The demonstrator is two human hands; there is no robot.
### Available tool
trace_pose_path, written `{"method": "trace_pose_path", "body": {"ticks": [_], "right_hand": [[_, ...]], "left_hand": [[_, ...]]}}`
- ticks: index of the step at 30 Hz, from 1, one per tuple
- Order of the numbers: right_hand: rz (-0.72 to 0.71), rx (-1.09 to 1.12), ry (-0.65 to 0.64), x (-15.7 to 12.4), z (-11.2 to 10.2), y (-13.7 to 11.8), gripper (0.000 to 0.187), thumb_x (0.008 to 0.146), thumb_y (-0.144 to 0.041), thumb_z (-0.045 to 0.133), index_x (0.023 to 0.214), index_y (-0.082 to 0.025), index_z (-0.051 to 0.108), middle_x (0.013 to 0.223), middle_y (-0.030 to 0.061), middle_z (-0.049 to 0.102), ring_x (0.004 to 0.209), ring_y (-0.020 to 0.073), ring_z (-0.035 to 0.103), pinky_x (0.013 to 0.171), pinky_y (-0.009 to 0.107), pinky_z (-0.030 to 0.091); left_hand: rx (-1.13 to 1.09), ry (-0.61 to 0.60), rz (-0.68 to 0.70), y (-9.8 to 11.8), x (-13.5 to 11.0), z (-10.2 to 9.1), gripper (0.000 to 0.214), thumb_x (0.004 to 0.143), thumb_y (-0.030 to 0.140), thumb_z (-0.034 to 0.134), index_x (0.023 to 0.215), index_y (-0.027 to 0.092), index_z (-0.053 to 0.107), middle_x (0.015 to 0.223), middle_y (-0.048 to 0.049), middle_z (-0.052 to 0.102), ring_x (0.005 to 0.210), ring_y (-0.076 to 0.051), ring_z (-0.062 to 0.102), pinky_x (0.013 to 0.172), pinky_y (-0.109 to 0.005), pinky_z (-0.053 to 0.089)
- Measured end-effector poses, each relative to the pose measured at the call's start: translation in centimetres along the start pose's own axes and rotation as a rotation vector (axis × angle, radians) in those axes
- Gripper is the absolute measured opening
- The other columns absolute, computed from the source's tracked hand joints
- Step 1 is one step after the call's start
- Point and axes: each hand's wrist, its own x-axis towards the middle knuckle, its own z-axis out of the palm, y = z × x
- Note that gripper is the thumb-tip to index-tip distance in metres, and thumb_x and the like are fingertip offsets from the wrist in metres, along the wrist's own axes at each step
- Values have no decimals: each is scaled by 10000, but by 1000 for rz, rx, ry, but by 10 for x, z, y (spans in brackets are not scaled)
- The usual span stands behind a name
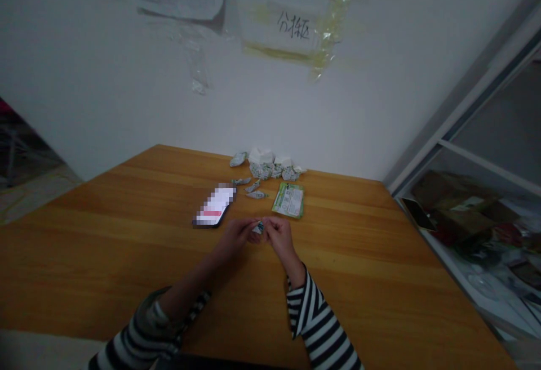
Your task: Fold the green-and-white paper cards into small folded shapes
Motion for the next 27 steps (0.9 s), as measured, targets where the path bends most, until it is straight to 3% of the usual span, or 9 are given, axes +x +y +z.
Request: {"method": "trace_pose_path", "body": {"ticks": [6, 10, 12, 15, 17, 21, 27], "right_hand": [[-48, 18, 87, 0, 5, 5, 396, 836, -483, 566, 793, -127, 732, 409, -68, 410, 374, 75, 330, 408, 202, 256], [17, 28, 50, 1, 9, 5, 372, 825, -480, 579, 880, -141, 723, 414, -83, 393, 359, 70, 285, 381, 193, 206], [9, 26, 57, 2, 9, 6, 332, 792, -459, 623, 863, -154, 734, 447, -67, 456, 377, 73, 310, 384, 192, 215], [-12, 31, 97, 5, 3, 7, 308, 767, -447, 646, 811, -162, 753, 480, -39, 535, 394, 78, 352, 392, 195, 249], [20, 30, 66, 7, -2, 7, 323, 760, -457, 649, 811, -158, 760, 424, -48, 503, 357, 70, 314, 370, 193, 218], [71, 34, -14, 7, -10, 5, 365, 732, -483, 671, 852, -152, 765, 395, -50, 507, 314, 57, 281, 338, 187, 188], [89, 29, -32, 6, -12, 6, 379, 748, -492, 656, 843, -141, 760, 365, -51, 508, 278, 59, 337, 308, 170, 222]], "left_hand": [[-106, -32, -112, -7, 1, 3, 304, 769, 443, 619, 814, 165, 732, 604, -60, 715, 536, -212, 683, 534, -295, 547], [-177, 113, -121, -11, 4, 3, 308, 719, 448, 678, 799, 155, 727, 726, -70, 743, 655, -225, 708, 633, -315, 565], [-218, 138, -112, -11, 4, 2, 331, 701, 455, 698, 836, 155, 733, 796, -70, 749, 713, -225, 708, 702, -325, 562], [-286, 20, -153, -8, 3, 1, 385, 712, 493, 684, 876, 148, 732, 835, -74, 745, 751, -222, 702, 760, -341, 550], [-287, -35, -159, -7, 2, 1, 389, 723, 501, 674, 886, 153, 729, 852, -73, 740, 785, -221, 697, 764, -337, 548], [-231, -40, -111, -7, 1, 2, 351, 736, 492, 664, 842, 164, 732, 837, -63, 729, 793, -215, 680, 746, -324, 550], [-147, -72, -81, -5, 1, 1, 335, 776, 475, 621, 809, 161, 731, 780, -56, 711, 770, -208, 662, 740, -310, 543]]}}
